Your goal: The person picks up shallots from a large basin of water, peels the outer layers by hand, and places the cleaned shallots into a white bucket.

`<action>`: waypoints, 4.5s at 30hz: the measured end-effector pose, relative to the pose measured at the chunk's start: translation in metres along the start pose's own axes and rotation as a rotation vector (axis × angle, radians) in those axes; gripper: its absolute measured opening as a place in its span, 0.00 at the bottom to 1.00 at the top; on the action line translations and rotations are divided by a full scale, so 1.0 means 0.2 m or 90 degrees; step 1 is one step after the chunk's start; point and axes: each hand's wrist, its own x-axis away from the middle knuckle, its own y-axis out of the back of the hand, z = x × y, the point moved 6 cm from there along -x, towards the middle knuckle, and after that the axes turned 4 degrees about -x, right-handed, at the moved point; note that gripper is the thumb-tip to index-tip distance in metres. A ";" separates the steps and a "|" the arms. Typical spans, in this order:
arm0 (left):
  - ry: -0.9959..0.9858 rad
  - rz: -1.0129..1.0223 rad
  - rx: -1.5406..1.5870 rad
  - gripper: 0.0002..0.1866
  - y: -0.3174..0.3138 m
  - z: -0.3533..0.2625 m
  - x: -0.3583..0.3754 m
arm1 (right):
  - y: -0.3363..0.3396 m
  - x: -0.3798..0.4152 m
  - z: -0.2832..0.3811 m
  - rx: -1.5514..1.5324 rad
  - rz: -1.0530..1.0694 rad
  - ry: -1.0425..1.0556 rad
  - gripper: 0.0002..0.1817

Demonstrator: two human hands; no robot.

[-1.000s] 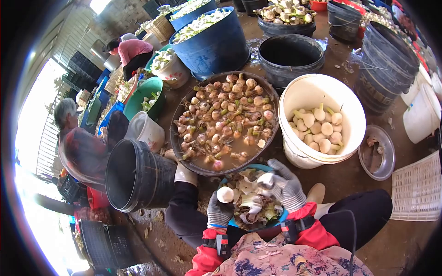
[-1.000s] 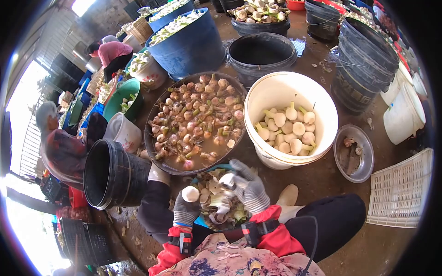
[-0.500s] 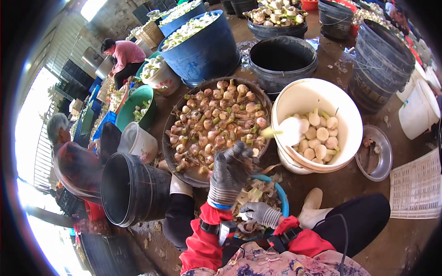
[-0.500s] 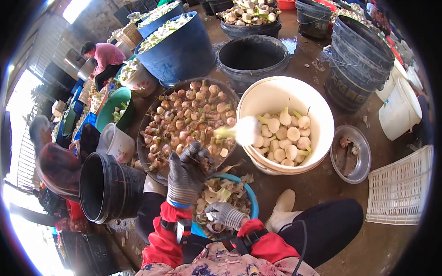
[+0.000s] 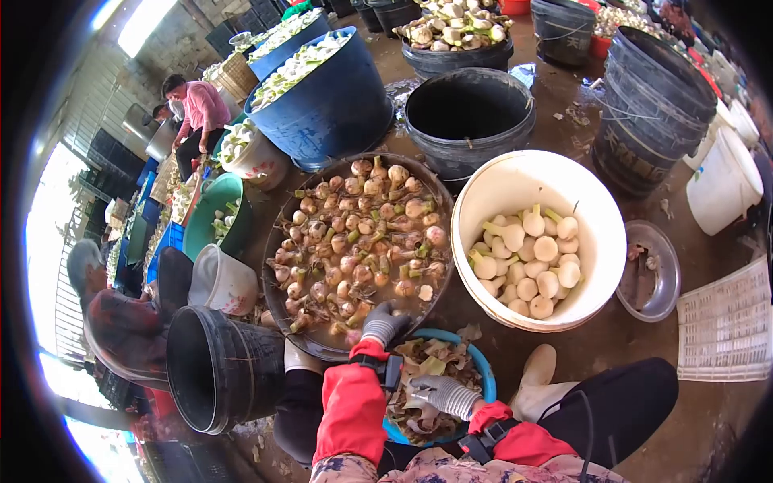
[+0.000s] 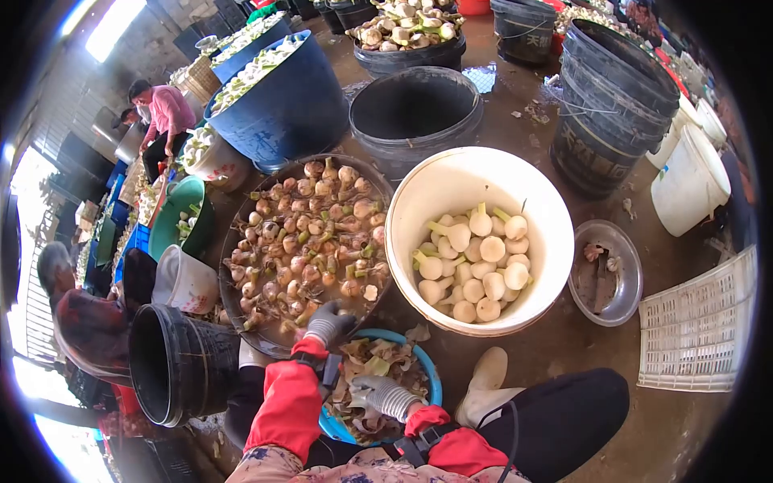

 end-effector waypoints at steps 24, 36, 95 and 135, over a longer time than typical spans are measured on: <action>-0.408 -0.268 0.128 0.33 -0.10 -0.11 1.17 | 0.06 0.14 0.25 -0.188 -0.154 0.005 0.21; -0.193 -0.084 0.903 0.27 -0.24 0.04 1.11 | 0.09 0.17 0.40 0.037 -0.197 0.200 0.17; -0.089 -0.145 0.865 0.17 -0.15 0.00 1.04 | -0.05 0.19 0.27 -0.217 -0.032 -0.100 0.09; 0.062 -0.066 1.088 0.25 -0.34 0.55 1.03 | 0.24 0.21 0.46 -0.527 -0.146 0.144 0.17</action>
